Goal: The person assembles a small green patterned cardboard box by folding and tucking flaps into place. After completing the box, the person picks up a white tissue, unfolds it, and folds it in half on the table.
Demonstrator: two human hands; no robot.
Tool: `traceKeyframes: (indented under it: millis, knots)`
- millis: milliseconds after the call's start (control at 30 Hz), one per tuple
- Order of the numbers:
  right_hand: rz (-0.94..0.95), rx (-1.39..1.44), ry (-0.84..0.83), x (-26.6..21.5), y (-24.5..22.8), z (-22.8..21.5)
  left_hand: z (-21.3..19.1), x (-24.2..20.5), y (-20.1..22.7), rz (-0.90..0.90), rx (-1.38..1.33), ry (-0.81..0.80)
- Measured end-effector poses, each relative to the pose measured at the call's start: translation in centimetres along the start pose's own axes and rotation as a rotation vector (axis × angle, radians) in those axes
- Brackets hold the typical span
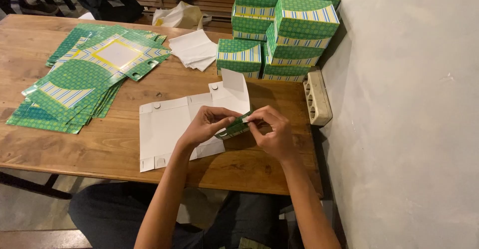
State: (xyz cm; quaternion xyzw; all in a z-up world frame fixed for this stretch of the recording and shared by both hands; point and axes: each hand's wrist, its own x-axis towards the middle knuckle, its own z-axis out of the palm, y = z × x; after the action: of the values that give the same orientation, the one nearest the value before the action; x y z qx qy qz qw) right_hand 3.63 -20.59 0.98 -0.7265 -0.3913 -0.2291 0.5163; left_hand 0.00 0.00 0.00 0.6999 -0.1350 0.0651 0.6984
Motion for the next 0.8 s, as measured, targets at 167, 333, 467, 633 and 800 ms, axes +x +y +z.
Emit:
traceKeyframes:
  millis: [167,333,467,633,800]
  knots:
    - [0.101,0.079,-0.044,-0.3,0.0,0.1,-0.3,0.2,-0.1,0.005,-0.012,0.005]
    - [0.161,0.075,-0.038,-0.4,0.3,-0.1,-0.2,0.1,-0.6,0.0,-0.013,-0.015]
    - [0.177,0.004,-0.055,-0.5,0.6,-0.3,-0.6,-0.1,-1.0,-0.022,-0.012,-0.049]
    - [0.124,-0.104,-0.118,-0.7,1.1,-0.1,-0.1,0.1,-0.3,-0.007,0.017,-0.059]
    - [0.147,-0.133,-0.13,-0.7,1.3,-0.1,-0.1,-0.2,0.0,-0.04,0.107,-0.101]
